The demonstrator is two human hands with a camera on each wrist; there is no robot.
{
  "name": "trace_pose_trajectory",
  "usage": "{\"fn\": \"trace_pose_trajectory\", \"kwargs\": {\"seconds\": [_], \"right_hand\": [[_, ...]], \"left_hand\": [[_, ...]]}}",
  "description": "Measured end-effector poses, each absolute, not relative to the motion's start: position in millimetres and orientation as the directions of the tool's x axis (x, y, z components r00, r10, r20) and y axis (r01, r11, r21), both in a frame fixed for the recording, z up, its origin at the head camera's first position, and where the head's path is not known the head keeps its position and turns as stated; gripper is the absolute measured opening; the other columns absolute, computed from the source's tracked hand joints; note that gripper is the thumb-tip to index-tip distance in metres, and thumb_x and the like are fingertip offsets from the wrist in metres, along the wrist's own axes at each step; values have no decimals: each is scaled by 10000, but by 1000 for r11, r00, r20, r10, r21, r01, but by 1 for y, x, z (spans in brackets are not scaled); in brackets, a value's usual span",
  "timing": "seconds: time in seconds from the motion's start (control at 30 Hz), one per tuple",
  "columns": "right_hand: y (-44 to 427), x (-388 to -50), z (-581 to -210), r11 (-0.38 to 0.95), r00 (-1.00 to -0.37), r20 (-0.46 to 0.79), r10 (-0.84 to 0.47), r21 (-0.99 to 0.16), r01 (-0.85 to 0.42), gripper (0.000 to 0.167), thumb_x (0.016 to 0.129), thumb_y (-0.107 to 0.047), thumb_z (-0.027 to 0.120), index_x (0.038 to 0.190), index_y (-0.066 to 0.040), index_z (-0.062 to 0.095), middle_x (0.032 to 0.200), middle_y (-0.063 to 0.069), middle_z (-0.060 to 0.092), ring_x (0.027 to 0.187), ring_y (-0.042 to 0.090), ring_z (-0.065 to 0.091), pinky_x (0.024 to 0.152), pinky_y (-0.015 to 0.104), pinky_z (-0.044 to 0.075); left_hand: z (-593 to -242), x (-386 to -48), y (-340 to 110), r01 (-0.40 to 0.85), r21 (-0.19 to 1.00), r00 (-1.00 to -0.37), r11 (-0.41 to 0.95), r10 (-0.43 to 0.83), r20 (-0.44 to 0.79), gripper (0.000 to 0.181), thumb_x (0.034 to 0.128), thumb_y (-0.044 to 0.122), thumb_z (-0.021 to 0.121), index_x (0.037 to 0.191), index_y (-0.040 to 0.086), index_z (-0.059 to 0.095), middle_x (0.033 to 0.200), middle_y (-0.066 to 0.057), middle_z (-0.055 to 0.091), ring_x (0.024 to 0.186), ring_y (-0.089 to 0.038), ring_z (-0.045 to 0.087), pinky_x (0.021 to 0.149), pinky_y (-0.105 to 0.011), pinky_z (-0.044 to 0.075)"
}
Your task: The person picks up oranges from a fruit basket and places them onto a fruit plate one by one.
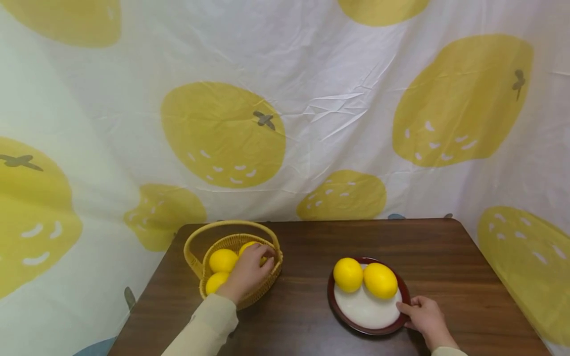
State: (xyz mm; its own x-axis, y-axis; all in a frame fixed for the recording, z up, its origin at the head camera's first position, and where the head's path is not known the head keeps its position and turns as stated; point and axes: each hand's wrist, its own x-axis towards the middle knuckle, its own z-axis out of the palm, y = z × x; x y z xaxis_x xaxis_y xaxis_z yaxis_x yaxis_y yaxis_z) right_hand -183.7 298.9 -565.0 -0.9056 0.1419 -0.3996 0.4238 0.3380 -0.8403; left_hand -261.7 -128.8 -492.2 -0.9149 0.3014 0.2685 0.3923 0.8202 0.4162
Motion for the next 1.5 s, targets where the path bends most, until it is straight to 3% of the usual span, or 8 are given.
{"fn": "trace_pose_trajectory", "kwargs": {"seconds": [0.27, 0.43, 0.87, 1.5], "right_hand": [[297, -183, -566, 319, -903, -402, 149, -845, 429, 590, 944, -254, 707, 1214, 173, 401, 1000, 187, 536, 829, 172, 590, 722, 311, 604], [298, -183, -567, 315, -900, -409, 153, -843, 437, 566, 949, -241, 700, 1210, 167, 407, 986, 170, 541, 819, 169, 592, 718, 307, 603], [299, -184, -569, 317, -897, -414, 158, -839, 443, 519, 951, -251, 703, 1148, 138, 421, 934, 129, 529, 806, 176, 576, 709, 302, 599], [299, -185, -567, 319, -890, -422, 172, -831, 456, 502, 946, -264, 712, 1122, 114, 434, 932, 123, 511, 819, 196, 564, 712, 302, 595]], "left_hand": [[-486, -270, -142, 345, 373, -935, 861, 284, 210, 293, 986, 243, 645, 1241, 103, 680, 1257, -131, 639, 1207, -369, 590, 1020, -544, 486], [-482, -274, -147, 311, 335, -949, 889, 274, 154, 383, 983, 282, 642, 1328, 117, 637, 1346, -150, 601, 1282, -376, 541, 1076, -567, 433], [-483, -288, -158, 270, 290, -963, 918, 265, 56, 561, 934, 342, 706, 1423, 114, 551, 1382, -170, 544, 1297, -370, 505, 1071, -548, 426], [-488, -300, -164, 265, 251, -961, 931, 275, -8, 664, 866, 329, 795, 1451, 153, 535, 1439, -144, 505, 1362, -361, 459, 1087, -596, 389]]}}
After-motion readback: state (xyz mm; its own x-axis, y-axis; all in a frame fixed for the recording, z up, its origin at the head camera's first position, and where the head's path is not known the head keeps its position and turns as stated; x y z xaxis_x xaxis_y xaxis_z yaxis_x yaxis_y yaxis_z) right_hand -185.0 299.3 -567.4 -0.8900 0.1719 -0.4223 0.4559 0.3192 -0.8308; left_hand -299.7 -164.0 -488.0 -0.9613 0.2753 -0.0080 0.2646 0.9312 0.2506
